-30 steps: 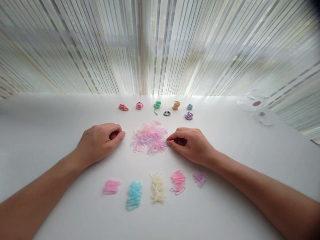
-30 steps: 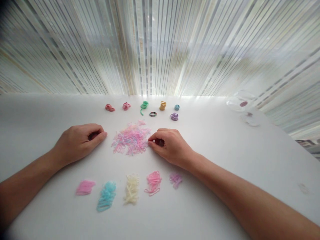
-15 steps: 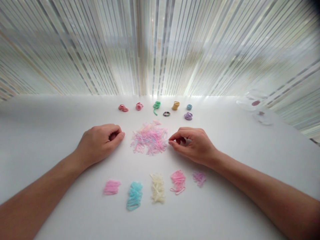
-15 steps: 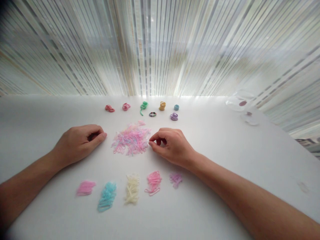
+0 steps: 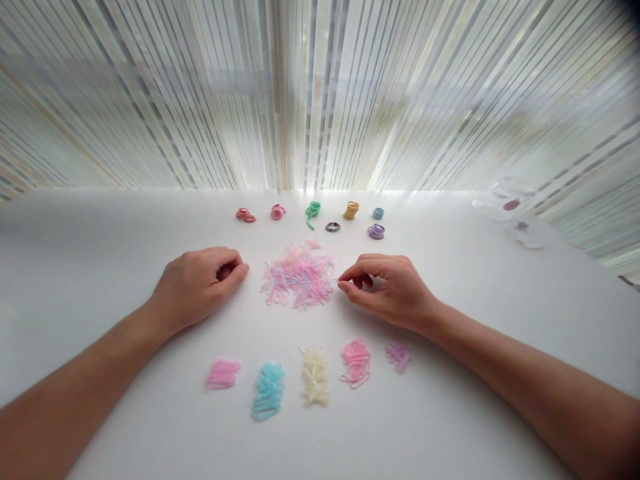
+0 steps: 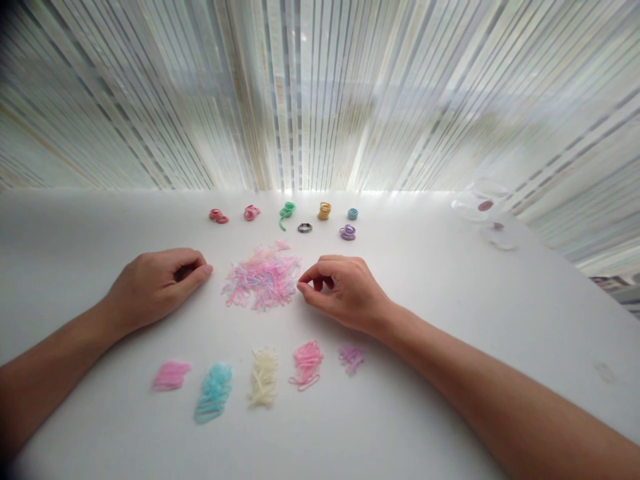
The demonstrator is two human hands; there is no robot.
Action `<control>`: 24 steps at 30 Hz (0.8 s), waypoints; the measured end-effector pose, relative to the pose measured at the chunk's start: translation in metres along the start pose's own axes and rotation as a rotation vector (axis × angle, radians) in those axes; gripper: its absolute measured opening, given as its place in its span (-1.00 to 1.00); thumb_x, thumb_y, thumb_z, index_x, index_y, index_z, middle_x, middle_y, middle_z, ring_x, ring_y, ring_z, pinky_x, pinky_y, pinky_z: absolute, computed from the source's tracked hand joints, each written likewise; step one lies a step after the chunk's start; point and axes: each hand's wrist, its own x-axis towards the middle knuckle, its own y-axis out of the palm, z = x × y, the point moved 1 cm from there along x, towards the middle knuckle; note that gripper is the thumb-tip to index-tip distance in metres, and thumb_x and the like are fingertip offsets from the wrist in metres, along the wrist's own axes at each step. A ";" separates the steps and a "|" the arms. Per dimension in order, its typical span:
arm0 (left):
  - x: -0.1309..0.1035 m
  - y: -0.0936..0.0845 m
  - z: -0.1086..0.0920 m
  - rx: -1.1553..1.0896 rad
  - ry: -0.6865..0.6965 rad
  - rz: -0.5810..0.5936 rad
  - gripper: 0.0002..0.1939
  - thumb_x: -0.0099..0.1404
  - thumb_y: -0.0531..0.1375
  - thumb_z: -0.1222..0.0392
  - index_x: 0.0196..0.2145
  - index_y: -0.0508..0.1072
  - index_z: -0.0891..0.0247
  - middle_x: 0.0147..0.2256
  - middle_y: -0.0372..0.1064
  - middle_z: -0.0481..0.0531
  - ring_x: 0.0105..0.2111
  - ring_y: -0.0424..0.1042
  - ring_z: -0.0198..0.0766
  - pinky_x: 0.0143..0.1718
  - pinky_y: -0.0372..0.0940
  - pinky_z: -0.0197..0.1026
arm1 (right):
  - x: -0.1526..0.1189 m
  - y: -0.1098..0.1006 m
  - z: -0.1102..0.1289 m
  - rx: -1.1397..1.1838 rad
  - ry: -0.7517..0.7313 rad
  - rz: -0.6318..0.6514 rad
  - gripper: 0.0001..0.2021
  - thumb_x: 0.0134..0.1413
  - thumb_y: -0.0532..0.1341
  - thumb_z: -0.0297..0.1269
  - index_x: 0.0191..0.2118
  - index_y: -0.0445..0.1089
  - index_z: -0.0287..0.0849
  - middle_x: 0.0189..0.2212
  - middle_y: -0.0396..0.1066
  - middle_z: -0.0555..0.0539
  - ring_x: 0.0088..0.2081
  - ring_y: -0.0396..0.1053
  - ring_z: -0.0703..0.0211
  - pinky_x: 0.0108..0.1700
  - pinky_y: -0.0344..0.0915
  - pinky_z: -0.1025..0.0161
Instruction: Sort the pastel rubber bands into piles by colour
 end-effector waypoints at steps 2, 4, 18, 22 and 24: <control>0.000 0.000 0.000 0.001 0.000 -0.002 -0.60 0.38 0.03 -0.16 -0.41 0.42 0.17 -0.43 0.42 -0.03 -0.41 0.31 -0.23 -0.31 0.07 -0.14 | 0.000 0.000 0.000 0.005 0.005 0.001 -0.89 0.16 0.34 -0.39 -0.36 0.62 -0.20 -0.53 0.48 0.03 -0.53 0.35 0.34 -0.40 0.29 0.35; 0.000 0.000 0.000 0.000 0.004 -0.004 -0.60 0.39 0.03 -0.15 -0.41 0.42 0.17 -0.43 0.42 -0.03 -0.41 0.30 -0.23 -0.32 0.07 -0.14 | 0.000 0.000 0.000 0.009 0.009 0.001 -0.89 0.16 0.33 -0.39 -0.36 0.62 -0.21 -0.53 0.48 0.02 -0.53 0.34 0.34 -0.41 0.28 0.34; 0.000 0.000 0.001 0.006 0.007 -0.005 -0.60 0.39 0.03 -0.16 -0.41 0.42 0.17 -0.44 0.41 -0.03 -0.41 0.31 -0.23 -0.32 0.07 -0.14 | -0.001 -0.001 0.002 0.042 0.032 -0.002 -0.89 0.14 0.32 -0.41 -0.36 0.62 -0.20 -0.54 0.47 0.04 -0.54 0.32 0.34 -0.42 0.28 0.34; 0.000 0.001 0.001 0.000 0.009 -0.002 -0.60 0.39 0.03 -0.16 -0.41 0.42 0.16 -0.43 0.41 -0.04 -0.41 0.30 -0.23 -0.32 0.08 -0.14 | -0.001 -0.002 0.002 0.043 0.027 -0.005 -0.90 0.14 0.32 -0.41 -0.35 0.62 -0.19 -0.54 0.47 0.04 -0.53 0.33 0.33 -0.42 0.29 0.33; -0.001 0.001 0.001 0.000 0.012 -0.003 -0.59 0.39 0.02 -0.16 -0.41 0.42 0.16 -0.43 0.41 -0.04 -0.41 0.30 -0.23 -0.32 0.08 -0.13 | 0.000 -0.002 0.001 0.041 0.027 -0.005 -0.90 0.14 0.32 -0.40 -0.35 0.62 -0.19 -0.54 0.47 0.04 -0.53 0.34 0.33 -0.42 0.29 0.33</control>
